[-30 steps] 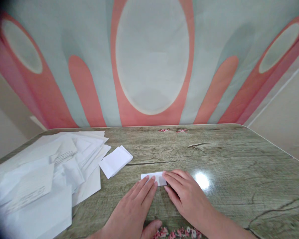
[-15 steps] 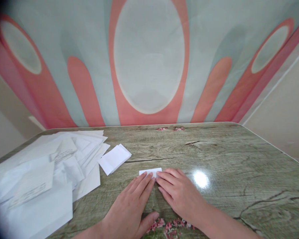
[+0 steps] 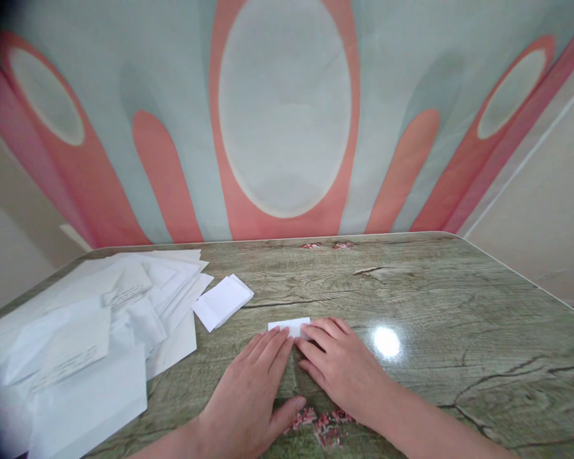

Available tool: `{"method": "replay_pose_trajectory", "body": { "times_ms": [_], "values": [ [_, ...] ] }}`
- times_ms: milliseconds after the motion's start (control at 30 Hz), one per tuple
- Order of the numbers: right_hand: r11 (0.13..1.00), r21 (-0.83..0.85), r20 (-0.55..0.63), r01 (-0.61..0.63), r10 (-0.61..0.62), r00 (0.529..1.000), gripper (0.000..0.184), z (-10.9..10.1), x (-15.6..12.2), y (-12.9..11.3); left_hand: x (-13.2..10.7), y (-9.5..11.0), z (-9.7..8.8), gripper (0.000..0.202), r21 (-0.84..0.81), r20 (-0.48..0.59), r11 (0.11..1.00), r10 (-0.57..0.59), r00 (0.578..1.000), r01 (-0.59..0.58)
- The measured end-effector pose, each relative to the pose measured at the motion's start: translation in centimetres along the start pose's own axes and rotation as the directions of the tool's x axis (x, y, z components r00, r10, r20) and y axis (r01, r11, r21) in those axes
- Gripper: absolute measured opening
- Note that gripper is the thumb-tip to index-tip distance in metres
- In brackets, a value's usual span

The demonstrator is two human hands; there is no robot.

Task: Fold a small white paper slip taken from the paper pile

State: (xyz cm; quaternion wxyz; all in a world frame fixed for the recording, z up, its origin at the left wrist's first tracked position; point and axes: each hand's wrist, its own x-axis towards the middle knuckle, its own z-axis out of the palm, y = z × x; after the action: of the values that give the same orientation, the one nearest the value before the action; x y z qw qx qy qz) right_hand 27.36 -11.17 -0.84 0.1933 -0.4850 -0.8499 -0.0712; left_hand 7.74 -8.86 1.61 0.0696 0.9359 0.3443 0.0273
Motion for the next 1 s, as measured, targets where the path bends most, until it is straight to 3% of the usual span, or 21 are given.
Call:
{"method": "replay_pose_trajectory", "body": {
  "times_ms": [533,1000],
  "values": [
    [0.999,-0.023,0.029,-0.045,0.046,0.999,0.031,-0.3,0.2,-1.1,0.2,0.4,0.2,0.068,0.204,-0.05,0.979,0.036,0.998,-0.025],
    [0.997,-0.053,-0.034,-0.054,0.052,0.998,0.015,-0.4,0.1,-0.4,0.0,0.4,-0.3,0.065,0.311,-0.056,0.95,0.017,0.998,0.001]
  ]
}}
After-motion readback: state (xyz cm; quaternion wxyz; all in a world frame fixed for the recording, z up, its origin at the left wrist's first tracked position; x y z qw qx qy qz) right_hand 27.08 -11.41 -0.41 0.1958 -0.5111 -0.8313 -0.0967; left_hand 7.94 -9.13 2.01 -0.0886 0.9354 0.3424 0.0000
